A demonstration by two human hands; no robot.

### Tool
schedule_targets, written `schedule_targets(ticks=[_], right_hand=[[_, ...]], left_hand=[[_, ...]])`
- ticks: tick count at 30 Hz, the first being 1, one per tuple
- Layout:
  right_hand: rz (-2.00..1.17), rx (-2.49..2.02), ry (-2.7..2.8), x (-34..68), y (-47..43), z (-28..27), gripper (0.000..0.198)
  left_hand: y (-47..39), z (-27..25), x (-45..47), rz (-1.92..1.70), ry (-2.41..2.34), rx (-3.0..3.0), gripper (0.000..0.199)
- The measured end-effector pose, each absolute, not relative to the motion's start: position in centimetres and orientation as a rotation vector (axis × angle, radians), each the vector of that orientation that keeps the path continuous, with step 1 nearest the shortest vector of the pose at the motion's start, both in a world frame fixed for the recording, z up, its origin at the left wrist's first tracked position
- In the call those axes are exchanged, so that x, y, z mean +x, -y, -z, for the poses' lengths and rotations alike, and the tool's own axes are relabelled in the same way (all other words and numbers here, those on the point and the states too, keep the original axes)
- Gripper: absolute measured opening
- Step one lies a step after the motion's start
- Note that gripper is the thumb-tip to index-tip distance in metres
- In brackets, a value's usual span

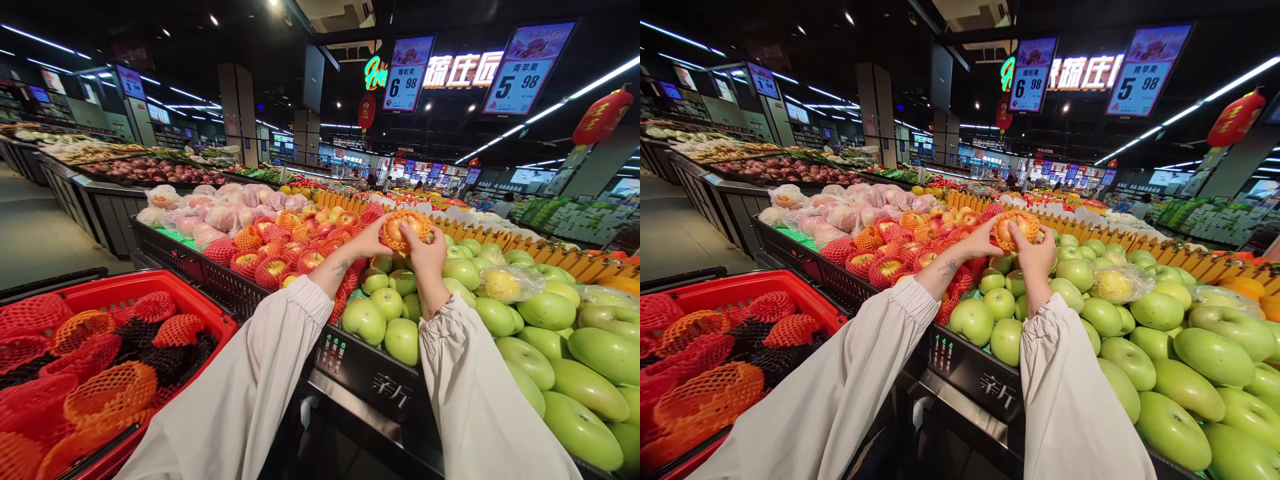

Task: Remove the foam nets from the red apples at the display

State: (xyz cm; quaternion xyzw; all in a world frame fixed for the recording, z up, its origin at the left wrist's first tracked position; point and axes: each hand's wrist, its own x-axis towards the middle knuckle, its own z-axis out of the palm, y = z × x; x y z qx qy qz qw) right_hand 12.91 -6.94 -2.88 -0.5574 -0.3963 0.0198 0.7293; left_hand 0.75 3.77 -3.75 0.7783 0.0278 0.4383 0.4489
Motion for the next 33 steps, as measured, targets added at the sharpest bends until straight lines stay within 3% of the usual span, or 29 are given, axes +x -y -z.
schedule_targets(ticks=[4,8,11,18,26,33], right_hand=[[0.035,-1.307,0.945,12.9,7.0,3.0,0.085],[-0.071,-1.271,1.013,13.1,6.9,3.0,0.088],[-0.133,-1.282,1.012,13.4,6.7,3.0,0.076],[0.150,-1.133,1.102,13.8,6.7,3.1,0.041],[0.273,-1.286,1.062,14.5,6.7,3.3,0.028],[0.191,-1.266,1.023,14.5,6.6,3.3,0.042]], left_hand=[[-3.2,3.6,0.7,-1.205,0.018,2.019,0.121],[-2.8,3.3,0.2,-1.293,-0.041,2.083,0.107],[-2.2,3.2,0.0,-1.313,-0.111,2.101,0.098],[-1.3,3.2,0.2,-1.223,-0.328,2.231,0.090],[-1.8,3.2,-0.2,-1.178,-0.303,2.243,0.083],[-2.2,3.8,0.0,-1.045,-0.313,2.321,0.085]])
